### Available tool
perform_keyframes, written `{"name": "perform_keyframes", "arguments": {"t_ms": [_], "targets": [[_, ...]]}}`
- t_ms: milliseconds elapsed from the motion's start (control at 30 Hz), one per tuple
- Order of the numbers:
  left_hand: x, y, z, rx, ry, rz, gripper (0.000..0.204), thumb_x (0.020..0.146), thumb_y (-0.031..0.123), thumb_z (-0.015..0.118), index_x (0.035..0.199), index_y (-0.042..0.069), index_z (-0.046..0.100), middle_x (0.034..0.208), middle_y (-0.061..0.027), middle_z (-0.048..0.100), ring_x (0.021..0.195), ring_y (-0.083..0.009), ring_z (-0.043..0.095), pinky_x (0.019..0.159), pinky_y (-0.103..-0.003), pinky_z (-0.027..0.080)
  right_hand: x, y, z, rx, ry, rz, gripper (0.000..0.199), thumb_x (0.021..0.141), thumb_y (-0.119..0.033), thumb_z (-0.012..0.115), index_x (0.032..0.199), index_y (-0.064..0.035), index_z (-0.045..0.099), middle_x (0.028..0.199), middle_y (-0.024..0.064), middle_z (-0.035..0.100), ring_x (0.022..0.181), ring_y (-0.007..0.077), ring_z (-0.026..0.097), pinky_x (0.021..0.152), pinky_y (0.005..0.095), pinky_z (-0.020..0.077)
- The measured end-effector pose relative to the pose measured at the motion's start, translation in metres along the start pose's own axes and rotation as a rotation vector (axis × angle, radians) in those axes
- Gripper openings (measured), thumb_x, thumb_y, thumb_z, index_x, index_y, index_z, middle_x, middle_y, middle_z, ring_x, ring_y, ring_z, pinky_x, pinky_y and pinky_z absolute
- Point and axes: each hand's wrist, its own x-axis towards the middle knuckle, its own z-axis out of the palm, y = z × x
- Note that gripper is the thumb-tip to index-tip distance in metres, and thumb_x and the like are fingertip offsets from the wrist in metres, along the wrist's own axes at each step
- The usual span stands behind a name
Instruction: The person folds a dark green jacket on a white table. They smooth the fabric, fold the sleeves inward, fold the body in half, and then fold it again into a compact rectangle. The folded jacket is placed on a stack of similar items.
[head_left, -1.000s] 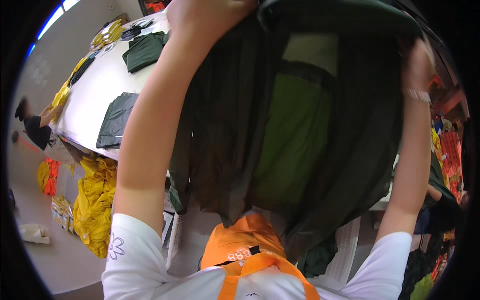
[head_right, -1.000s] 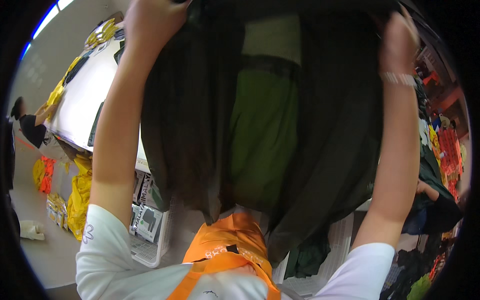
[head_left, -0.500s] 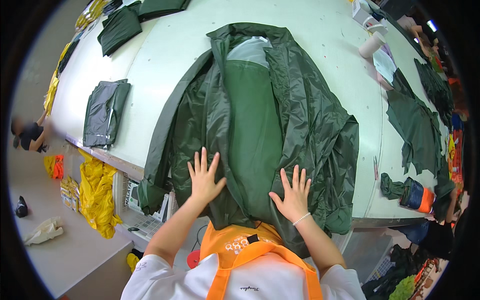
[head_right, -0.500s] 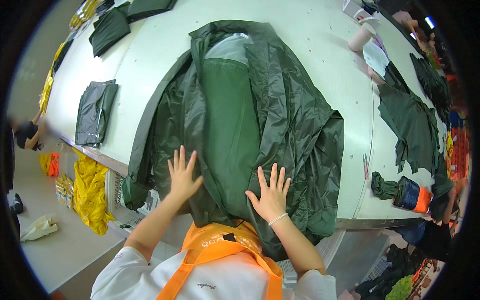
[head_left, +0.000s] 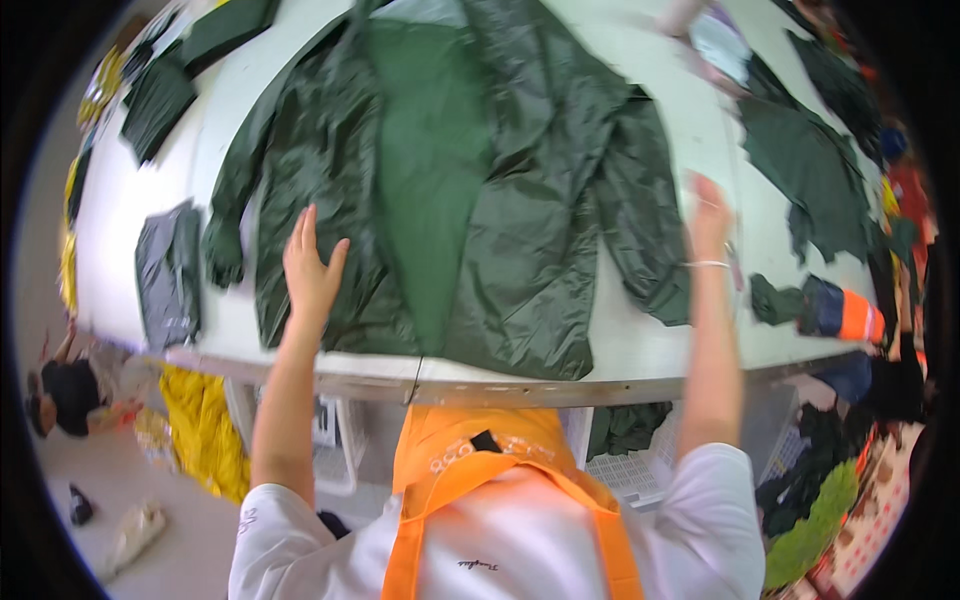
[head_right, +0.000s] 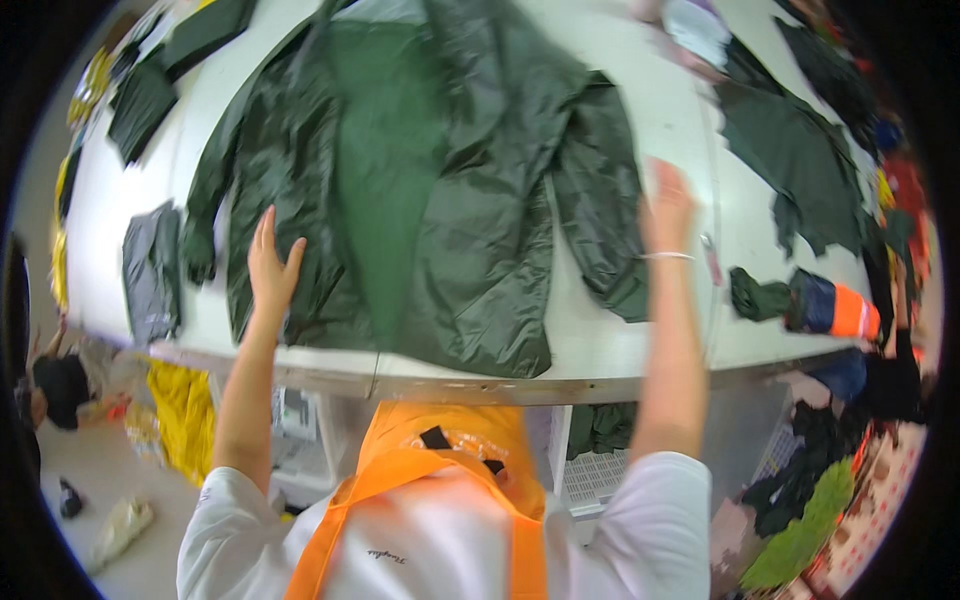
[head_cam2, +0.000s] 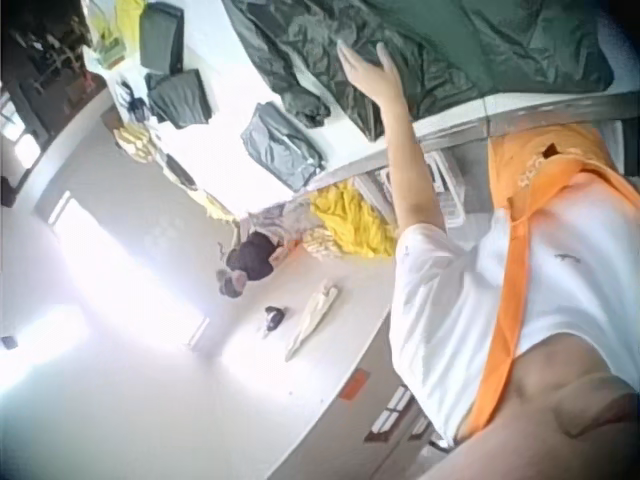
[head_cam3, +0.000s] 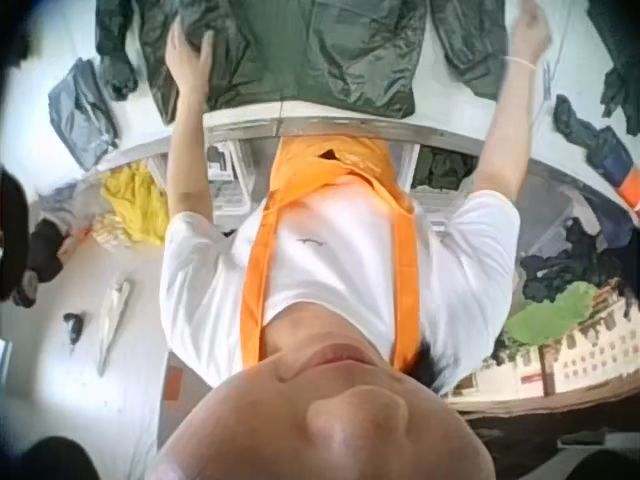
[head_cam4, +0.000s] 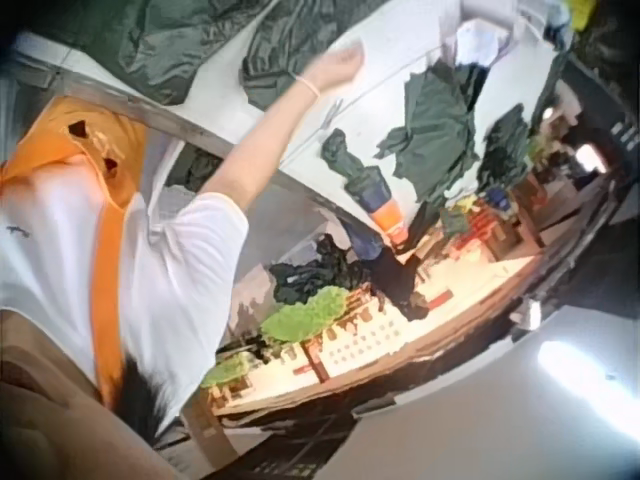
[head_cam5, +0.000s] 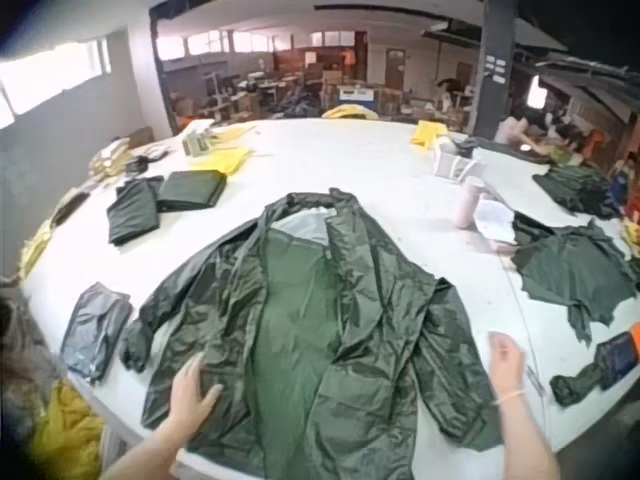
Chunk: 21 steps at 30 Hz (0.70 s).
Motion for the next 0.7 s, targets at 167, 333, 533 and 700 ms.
{"name": "perform_keyframes", "arguments": {"t_ms": [167,333,533,700], "targets": [[-0.130,0.014,-0.026,-0.261,0.159,-0.634,0.034,0.083,0.016,0.067,0.111,0.002,0.053,0.098,-0.0086,0.057,0.085,-0.0172,0.054,0.073,-0.028,0.043,-0.093,0.226,-0.068,-0.549,-0.334,0.448,0.046,0.085,-0.022,0.058,0.123,0.0035,0.051,0.119,0.0258,0.055,0.112,0.0390,0.052,0.097,0.0424,0.0401],[-0.172,0.049,-0.031,-0.970,-0.150,-1.346,0.042,0.087,0.033,0.063,0.114,0.001,0.055,0.093,-0.0090,0.065,0.080,-0.0148,0.062,0.071,-0.024,0.047,-0.097,0.188,-0.048,-0.665,-0.283,0.331,0.035,0.089,-0.025,0.055,0.110,0.0034,0.056,0.103,0.0206,0.060,0.098,0.0361,0.056,0.085,0.0428,0.0437],[-0.132,0.073,0.009,-1.367,-0.261,-1.514,0.037,0.085,0.024,0.066,0.108,-0.002,0.054,0.104,-0.0159,0.064,0.095,-0.0230,0.063,0.087,-0.030,0.049,-0.084,0.209,-0.050,-0.284,0.082,0.329,0.034,0.093,-0.026,0.050,0.106,0.0045,0.057,0.097,0.0190,0.061,0.081,0.0326,0.058,0.073,0.0386,0.0468],[-0.137,0.079,0.019,-1.559,-0.096,-1.429,0.016,0.083,0.006,0.064,0.092,0.001,0.052,0.098,-0.0147,0.062,0.093,-0.0234,0.063,0.086,-0.031,0.051,-0.089,-0.028,-0.032,0.448,-0.172,0.462,0.021,0.094,-0.022,0.052,0.105,-0.0050,0.057,0.086,0.0020,0.057,0.062,0.0039,0.042,0.054,0.0193,0.0375]]}}
